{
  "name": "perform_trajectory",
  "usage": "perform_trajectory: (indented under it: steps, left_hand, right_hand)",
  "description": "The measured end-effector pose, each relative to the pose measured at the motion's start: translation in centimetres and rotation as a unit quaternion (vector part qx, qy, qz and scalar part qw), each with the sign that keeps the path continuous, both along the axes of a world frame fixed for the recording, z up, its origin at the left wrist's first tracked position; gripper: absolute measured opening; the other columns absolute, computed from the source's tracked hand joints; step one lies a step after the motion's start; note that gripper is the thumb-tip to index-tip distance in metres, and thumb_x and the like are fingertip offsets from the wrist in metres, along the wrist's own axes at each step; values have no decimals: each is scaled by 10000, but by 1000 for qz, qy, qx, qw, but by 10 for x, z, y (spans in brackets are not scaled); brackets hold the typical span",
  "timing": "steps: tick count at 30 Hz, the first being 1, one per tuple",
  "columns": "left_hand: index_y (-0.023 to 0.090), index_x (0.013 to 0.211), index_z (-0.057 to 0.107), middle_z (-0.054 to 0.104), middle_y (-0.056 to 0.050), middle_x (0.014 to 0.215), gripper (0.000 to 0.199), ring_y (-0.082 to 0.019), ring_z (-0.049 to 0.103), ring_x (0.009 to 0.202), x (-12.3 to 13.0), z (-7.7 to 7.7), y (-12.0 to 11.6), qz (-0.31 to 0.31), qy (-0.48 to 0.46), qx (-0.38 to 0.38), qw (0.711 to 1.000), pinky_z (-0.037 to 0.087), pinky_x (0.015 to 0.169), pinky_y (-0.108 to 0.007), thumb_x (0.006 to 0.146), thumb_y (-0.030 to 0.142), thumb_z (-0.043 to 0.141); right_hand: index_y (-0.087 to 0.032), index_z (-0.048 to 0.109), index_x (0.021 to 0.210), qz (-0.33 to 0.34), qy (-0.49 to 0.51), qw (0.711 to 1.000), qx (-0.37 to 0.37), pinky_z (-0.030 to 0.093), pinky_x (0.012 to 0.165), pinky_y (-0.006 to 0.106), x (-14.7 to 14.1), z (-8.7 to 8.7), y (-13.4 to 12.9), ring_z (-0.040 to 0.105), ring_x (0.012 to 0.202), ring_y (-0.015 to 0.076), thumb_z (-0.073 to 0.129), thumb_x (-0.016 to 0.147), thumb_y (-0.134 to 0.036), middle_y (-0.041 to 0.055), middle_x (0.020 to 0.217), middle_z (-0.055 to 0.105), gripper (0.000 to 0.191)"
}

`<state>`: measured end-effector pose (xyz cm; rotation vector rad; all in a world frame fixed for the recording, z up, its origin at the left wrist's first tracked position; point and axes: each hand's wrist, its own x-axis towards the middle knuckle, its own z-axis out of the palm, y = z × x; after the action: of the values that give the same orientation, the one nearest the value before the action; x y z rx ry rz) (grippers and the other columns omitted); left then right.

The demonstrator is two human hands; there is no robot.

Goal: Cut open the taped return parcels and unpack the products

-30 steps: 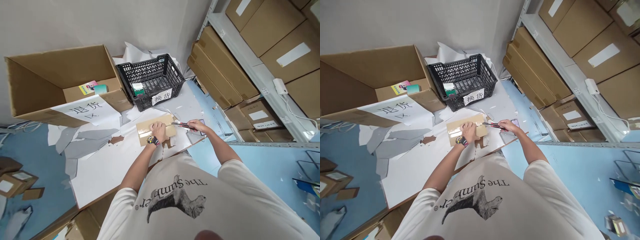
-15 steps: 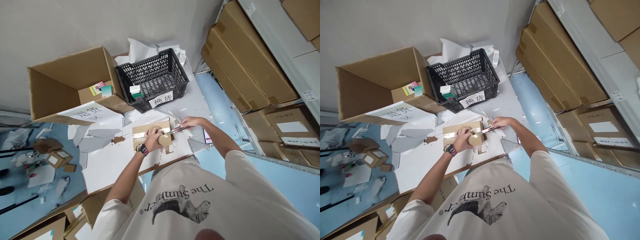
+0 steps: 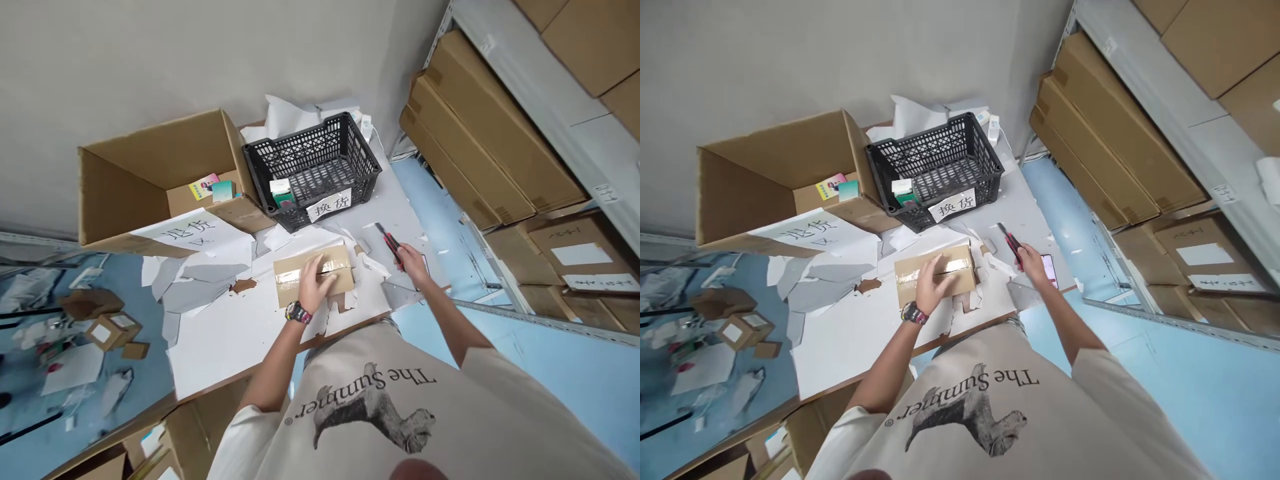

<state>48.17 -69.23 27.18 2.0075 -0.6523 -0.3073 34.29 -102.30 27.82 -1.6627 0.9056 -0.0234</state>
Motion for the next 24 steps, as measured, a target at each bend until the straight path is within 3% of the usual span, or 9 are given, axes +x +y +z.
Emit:
perform_trajectory:
  steps: [2, 3, 6, 9, 12, 15, 17, 20, 24]
  left_hand:
    - [264, 1719, 506, 645, -190, 1632, 778, -372, 618, 1512, -26, -1, 1, 42, 71, -98, 992, 448, 1303, -577, 1054, 576, 762]
    - [272, 1747, 458, 630, -194, 1654, 808, -360, 635, 1507, -38, -2, 3, 43, 121, -138, 982, 474, 1292, -564, 1067, 611, 734]
    - [261, 1713, 451, 674, -201, 1598, 786, -338, 706, 1429, -59, -10, 23, 61, 240, -207, 947, 564, 1212, -528, 1089, 692, 658]
    - [235, 1566, 487, 796, -169, 1333, 725, -282, 829, 1097, -51, -20, 73, 194, 264, -226, 917, 680, 974, -459, 1077, 754, 621]
    - [250, 1511, 449, 818, -123, 1221, 747, -178, 786, 710, -29, -29, 143, 309, 250, -204, 895, 646, 650, -323, 1027, 781, 655]
    - [215, 1448, 570, 826, -115, 1158, 759, -148, 739, 607, -12, -31, 205, 296, 244, -162, 909, 546, 529, -246, 944, 754, 749]
    - [187, 1450, 654, 831, -118, 1115, 767, -162, 757, 635, -6, -32, 231, 258, 246, -139, 924, 532, 531, -240, 910, 716, 788]
    - [169, 1514, 710, 838, -127, 1102, 785, -176, 771, 698, 5, -33, 244, 195, 243, -109, 944, 551, 574, -254, 908, 660, 799]
    - [174, 1490, 777, 838, -118, 1110, 713, -153, 714, 687, 35, -39, 231, 67, 237, -60, 967, 552, 595, -265, 923, 606, 776]
  right_hand:
    - [-208, 625, 1546, -50, -47, 995, -67, 577, 671, 330, -8, 0, 57, 680, 734, 215, 476, 1055, -704, 58, 947, 761, 714]
    - [-240, 569, 1644, -23, -76, 993, -89, 629, 778, 368, -9, 1, 88, 741, 885, 244, 474, 1086, -660, 93, 1101, 797, 705]
    - [-311, 583, 1698, 225, -169, 951, -130, 586, 1158, 487, -1, 9, 171, 693, 1377, 309, 557, 1128, -564, 125, 1480, 749, 624]
    - [-328, 722, 1571, 421, -167, 869, -200, 499, 1269, 507, 25, 17, 219, 633, 1458, 305, 585, 1157, -494, 97, 1518, 739, 466]
    - [-273, 680, 1600, 448, -78, 821, -345, 466, 1270, 547, 64, 18, 239, 561, 1501, 361, 719, 1102, -490, 157, 1607, 660, 545]
    - [-230, 586, 1644, 467, 36, 765, -442, 459, 1243, 570, 98, 16, 251, 550, 1471, 406, 932, 933, -400, 222, 1620, 605, 808]
    - [-229, 580, 1605, 477, 92, 741, -463, 496, 1184, 544, 111, 14, 258, 590, 1382, 394, 1011, 827, -344, 215, 1543, 633, 897]
    - [-213, 631, 1502, 494, 121, 724, -466, 529, 1131, 533, 118, 14, 261, 587, 1332, 396, 1072, 730, -376, 203, 1483, 630, 904]
    - [-208, 718, 1377, 521, 100, 713, -459, 514, 1162, 566, 116, 16, 254, 531, 1367, 419, 1077, 712, -432, 199, 1496, 584, 789]
